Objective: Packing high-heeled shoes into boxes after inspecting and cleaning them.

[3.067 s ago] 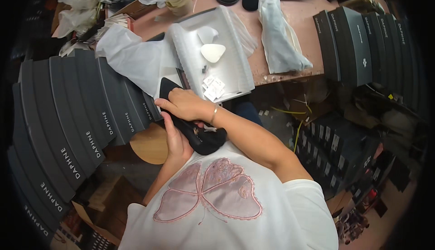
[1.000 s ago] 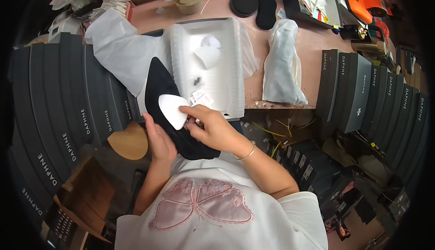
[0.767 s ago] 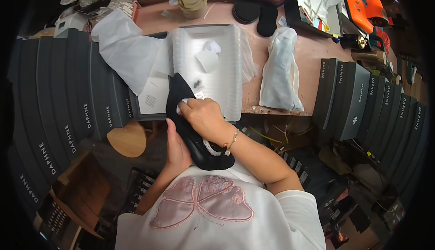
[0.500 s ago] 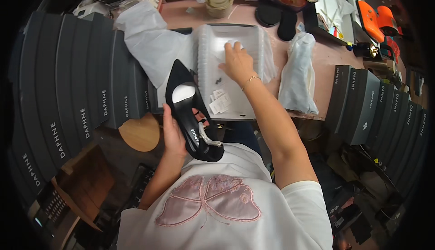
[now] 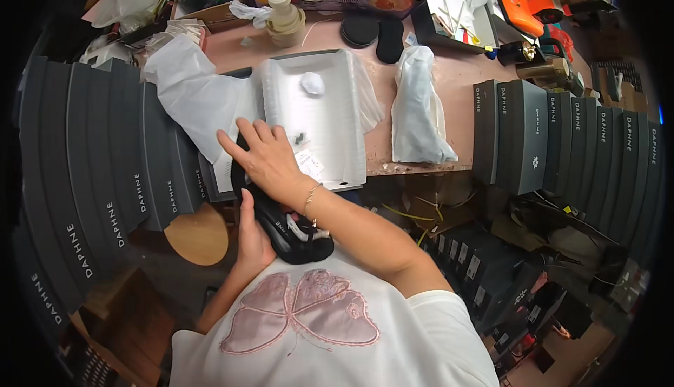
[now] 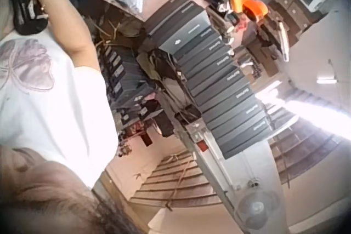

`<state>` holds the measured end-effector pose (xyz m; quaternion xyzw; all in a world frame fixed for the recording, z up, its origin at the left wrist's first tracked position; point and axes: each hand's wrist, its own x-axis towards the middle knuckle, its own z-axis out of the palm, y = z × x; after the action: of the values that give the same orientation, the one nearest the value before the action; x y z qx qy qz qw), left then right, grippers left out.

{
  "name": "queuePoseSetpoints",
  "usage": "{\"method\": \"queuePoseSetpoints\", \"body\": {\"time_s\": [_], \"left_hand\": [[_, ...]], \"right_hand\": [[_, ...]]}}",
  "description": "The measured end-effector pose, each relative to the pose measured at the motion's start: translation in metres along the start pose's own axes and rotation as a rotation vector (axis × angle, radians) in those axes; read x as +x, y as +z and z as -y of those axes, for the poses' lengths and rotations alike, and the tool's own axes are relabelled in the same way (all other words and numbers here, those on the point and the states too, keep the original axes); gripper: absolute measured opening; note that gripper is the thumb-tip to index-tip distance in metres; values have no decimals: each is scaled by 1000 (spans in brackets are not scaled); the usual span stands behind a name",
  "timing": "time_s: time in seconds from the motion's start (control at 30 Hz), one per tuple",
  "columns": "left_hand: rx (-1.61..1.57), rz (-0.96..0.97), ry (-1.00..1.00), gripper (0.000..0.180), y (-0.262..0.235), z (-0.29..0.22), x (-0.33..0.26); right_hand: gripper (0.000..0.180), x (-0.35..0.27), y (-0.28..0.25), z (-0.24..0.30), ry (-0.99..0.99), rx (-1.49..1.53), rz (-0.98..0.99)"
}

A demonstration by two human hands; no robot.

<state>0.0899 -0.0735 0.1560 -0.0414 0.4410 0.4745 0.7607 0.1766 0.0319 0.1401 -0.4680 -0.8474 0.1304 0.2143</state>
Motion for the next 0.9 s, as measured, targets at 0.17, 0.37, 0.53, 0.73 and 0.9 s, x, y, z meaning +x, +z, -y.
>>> {"method": "queuePoseSetpoints", "body": {"time_s": [0.17, 0.37, 0.53, 0.73, 0.9], "left_hand": [[-88, -55, -154, 55, 0, 4, -3], [-54, -56, -79, 70, 4, -23, 12], [-100, -5, 71, 72, -11, -22, 27], [-38, 142, 102, 78, 29, -27, 27], [-14, 215, 51, 71, 45, -33, 21]], "right_hand": [[90, -9, -11, -36, 82, 707, 411], [47, 34, 38, -171, 246, -230, 351], [39, 27, -25, -99, 307, 640, 298], [30, -7, -53, -18, -5, 482, 196], [22, -5, -59, -22, -233, 142, -85]]}}
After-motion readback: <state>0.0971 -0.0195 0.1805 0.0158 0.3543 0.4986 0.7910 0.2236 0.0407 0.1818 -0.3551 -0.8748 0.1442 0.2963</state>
